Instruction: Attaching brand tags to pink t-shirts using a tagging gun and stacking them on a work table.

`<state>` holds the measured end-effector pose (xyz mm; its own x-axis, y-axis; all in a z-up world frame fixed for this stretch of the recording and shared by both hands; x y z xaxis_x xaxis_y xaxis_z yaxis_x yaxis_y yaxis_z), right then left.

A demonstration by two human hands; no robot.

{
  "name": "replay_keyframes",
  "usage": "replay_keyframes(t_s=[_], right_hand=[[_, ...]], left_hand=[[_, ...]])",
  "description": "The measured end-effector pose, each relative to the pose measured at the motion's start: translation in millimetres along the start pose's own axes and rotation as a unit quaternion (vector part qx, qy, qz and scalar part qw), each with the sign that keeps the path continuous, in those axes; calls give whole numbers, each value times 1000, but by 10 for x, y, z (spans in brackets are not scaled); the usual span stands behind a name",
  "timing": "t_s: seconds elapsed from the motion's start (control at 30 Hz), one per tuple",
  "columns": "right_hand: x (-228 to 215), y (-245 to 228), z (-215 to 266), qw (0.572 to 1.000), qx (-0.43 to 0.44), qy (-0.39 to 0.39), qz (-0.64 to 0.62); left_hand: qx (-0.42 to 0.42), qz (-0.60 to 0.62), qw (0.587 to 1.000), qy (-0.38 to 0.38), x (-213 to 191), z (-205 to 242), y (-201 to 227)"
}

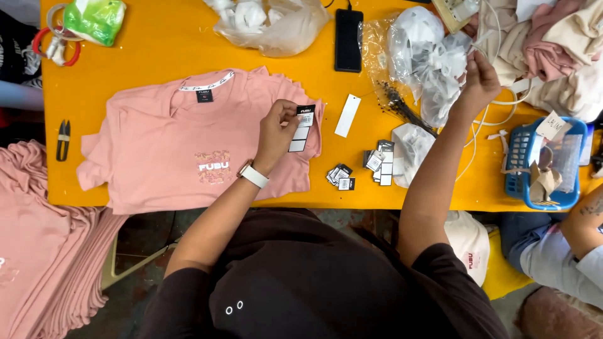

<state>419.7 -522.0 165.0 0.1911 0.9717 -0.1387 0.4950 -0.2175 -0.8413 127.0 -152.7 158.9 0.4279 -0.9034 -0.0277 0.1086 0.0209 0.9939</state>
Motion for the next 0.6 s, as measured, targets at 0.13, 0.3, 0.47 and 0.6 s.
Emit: replay_keyframes(t_s=[0.13,0.3,0.47,0.6], right_hand=[[361,-454,132,995,49,35,-81],[1407,-1727,1218,975,11,-192,-110],[2103,-2520,2073,976,-36,-217,2],[2366,-2728,2279,980,-48,-191,-17]], left_hand=[[10,-22,1000,5,-177,68,157],[35,-34,999,9,-437,116,141],[48,-39,998,14,-755,216,392],[74,-34,997,18,-1040,260,454]])
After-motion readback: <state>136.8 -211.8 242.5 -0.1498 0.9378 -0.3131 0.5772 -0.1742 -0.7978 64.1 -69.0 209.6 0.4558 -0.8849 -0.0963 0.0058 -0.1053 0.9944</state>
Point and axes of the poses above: each hand's wrist, its own z-axis away from the middle knuckle, its own x-axis out of the palm, y = z × x, the point moved 1 cm from there along -z, towards the middle knuckle, and after that the axes turned 1 degree about z, right-handed, at the moved point
